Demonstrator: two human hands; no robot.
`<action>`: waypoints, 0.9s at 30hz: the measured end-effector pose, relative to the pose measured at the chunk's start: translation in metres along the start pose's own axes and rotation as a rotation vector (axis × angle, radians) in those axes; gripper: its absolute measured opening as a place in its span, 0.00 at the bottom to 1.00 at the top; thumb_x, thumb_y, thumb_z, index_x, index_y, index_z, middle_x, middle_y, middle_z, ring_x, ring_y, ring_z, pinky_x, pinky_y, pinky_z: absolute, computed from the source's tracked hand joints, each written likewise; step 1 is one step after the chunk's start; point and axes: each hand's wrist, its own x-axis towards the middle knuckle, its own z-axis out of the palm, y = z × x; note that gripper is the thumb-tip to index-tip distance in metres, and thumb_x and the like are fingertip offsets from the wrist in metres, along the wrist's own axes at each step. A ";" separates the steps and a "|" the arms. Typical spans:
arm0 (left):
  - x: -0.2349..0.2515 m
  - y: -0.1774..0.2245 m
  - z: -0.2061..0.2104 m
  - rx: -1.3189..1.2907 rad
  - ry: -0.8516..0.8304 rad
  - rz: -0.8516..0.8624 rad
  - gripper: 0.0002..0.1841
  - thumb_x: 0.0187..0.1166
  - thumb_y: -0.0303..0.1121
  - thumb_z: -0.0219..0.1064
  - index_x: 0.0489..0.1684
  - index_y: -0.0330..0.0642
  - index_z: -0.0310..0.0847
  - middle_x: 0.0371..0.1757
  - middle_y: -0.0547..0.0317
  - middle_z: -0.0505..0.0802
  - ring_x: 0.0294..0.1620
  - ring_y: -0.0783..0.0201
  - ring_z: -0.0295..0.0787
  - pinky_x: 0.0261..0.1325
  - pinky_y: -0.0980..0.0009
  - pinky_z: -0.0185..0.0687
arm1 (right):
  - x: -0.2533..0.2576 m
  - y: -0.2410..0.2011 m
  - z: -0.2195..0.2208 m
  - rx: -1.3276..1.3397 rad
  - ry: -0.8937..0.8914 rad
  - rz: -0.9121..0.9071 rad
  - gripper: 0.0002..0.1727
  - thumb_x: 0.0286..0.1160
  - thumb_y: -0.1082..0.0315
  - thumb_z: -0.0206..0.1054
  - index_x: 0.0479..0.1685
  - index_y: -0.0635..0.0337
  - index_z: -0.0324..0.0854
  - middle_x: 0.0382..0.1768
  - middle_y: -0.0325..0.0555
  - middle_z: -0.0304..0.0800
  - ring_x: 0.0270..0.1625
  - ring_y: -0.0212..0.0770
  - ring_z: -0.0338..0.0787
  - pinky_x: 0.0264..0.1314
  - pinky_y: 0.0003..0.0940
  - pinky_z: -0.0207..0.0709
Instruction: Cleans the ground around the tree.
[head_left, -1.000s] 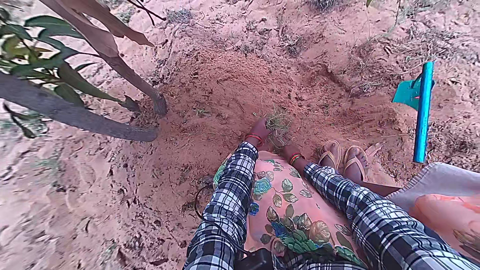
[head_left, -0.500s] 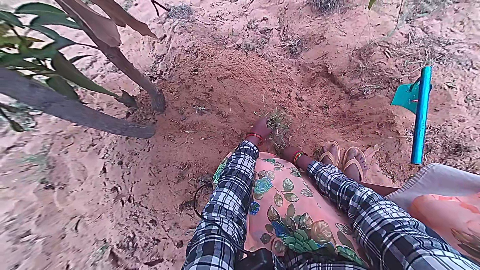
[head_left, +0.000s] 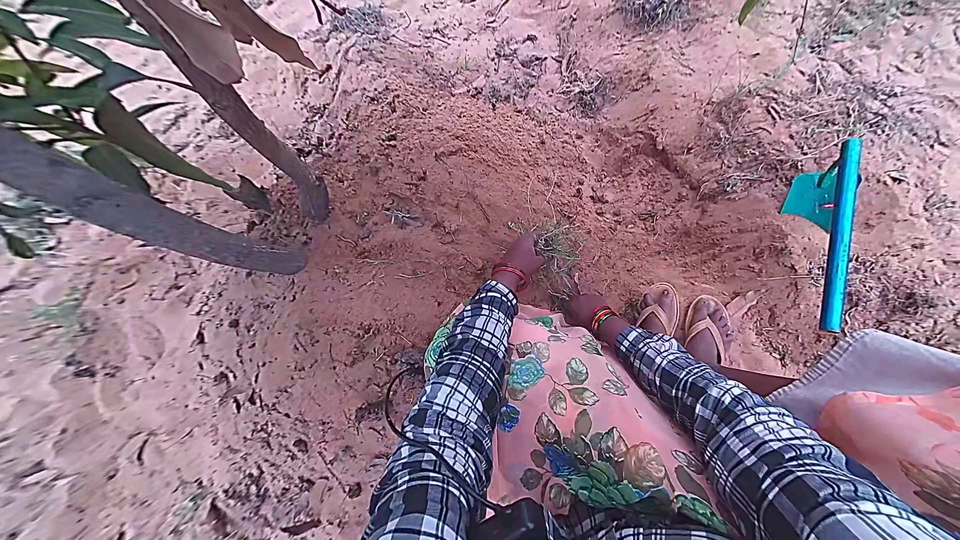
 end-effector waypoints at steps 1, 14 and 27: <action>0.000 0.000 0.000 -0.002 0.006 0.004 0.40 0.72 0.30 0.78 0.88 0.34 0.63 0.81 0.32 0.78 0.82 0.39 0.75 0.84 0.42 0.68 | 0.003 0.004 0.001 0.038 0.050 0.048 0.23 0.86 0.54 0.57 0.67 0.61 0.84 0.68 0.65 0.87 0.69 0.70 0.86 0.61 0.76 0.76; 0.004 0.004 0.002 -0.001 -0.036 0.013 0.40 0.73 0.29 0.76 0.88 0.35 0.64 0.76 0.32 0.82 0.79 0.38 0.78 0.82 0.39 0.69 | -0.060 0.170 -0.087 0.386 0.608 0.643 0.24 0.91 0.54 0.58 0.68 0.64 0.83 0.64 0.71 0.88 0.69 0.73 0.87 0.68 0.75 0.75; 0.002 -0.004 0.004 -0.013 -0.029 0.001 0.41 0.72 0.26 0.77 0.89 0.33 0.61 0.79 0.33 0.80 0.81 0.39 0.76 0.84 0.41 0.68 | -0.020 0.065 -0.011 0.078 0.017 0.669 0.23 0.80 0.67 0.67 0.67 0.77 0.81 0.75 0.77 0.76 0.80 0.73 0.75 0.79 0.67 0.69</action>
